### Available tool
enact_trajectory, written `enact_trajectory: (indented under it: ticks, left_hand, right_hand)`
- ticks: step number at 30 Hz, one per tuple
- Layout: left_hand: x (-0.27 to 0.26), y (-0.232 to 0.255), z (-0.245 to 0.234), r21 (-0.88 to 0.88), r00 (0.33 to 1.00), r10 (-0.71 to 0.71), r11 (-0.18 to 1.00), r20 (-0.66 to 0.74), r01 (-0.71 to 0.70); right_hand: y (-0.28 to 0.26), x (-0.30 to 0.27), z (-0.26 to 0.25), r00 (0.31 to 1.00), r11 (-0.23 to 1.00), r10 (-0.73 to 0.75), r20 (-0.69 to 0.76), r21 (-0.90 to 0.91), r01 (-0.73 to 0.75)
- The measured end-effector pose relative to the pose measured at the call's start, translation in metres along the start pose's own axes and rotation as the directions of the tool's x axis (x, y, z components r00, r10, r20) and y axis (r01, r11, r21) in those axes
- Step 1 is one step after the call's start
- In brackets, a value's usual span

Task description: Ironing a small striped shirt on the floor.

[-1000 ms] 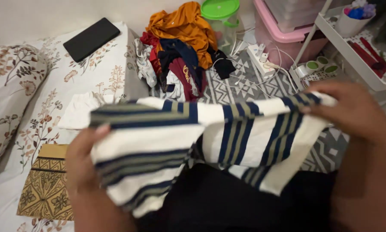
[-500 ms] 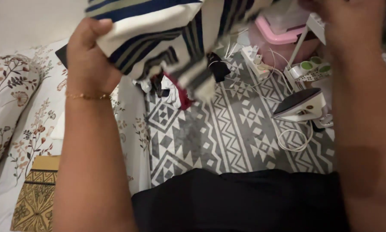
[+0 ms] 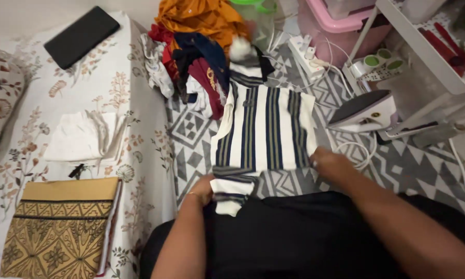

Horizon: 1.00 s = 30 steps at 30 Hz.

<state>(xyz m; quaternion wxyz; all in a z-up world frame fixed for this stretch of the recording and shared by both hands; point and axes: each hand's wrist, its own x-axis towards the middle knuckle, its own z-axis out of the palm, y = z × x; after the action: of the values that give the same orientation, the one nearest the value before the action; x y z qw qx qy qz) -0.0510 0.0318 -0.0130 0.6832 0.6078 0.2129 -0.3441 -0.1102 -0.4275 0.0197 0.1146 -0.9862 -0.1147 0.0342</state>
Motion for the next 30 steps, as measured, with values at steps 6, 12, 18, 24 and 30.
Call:
enact_trajectory:
  ticks: [6, 12, 18, 24, 30]
  left_hand:
    - [-0.002, -0.007, 0.002, 0.596, 0.991, 0.136, 0.796, -0.015, -0.101]
    - [0.013, -0.017, -0.030, 0.845, 0.995, -0.007, 0.528, 0.102, -0.083]
    - [0.023, -0.005, -0.037, 0.873, 0.994, 0.084, 0.486, -0.072, 0.023]
    - [-0.029, 0.039, 0.016, 0.830, 0.815, 0.553, 0.527, -0.172, -0.182]
    - [0.034, -0.022, 0.025, 0.923, 0.933, 0.111, 0.144, 0.342, -0.356]
  right_hand:
    - [-0.039, 0.001, -0.014, 0.965, 0.983, 0.180, 0.189, -0.075, -0.169]
    - [0.002, -0.003, 0.033, 0.902, 0.969, 0.145, 0.406, 0.126, -0.213]
    - [0.013, 0.016, 0.032, 0.876, 0.933, 0.218, 0.430, 0.171, -0.316]
    - [0.131, -0.019, 0.040, 0.931, 0.893, 0.182, -0.316, -0.343, -0.291]
    - [0.118, -0.007, -0.007, 0.460, 0.124, 0.886, -0.058, 0.986, -0.114]
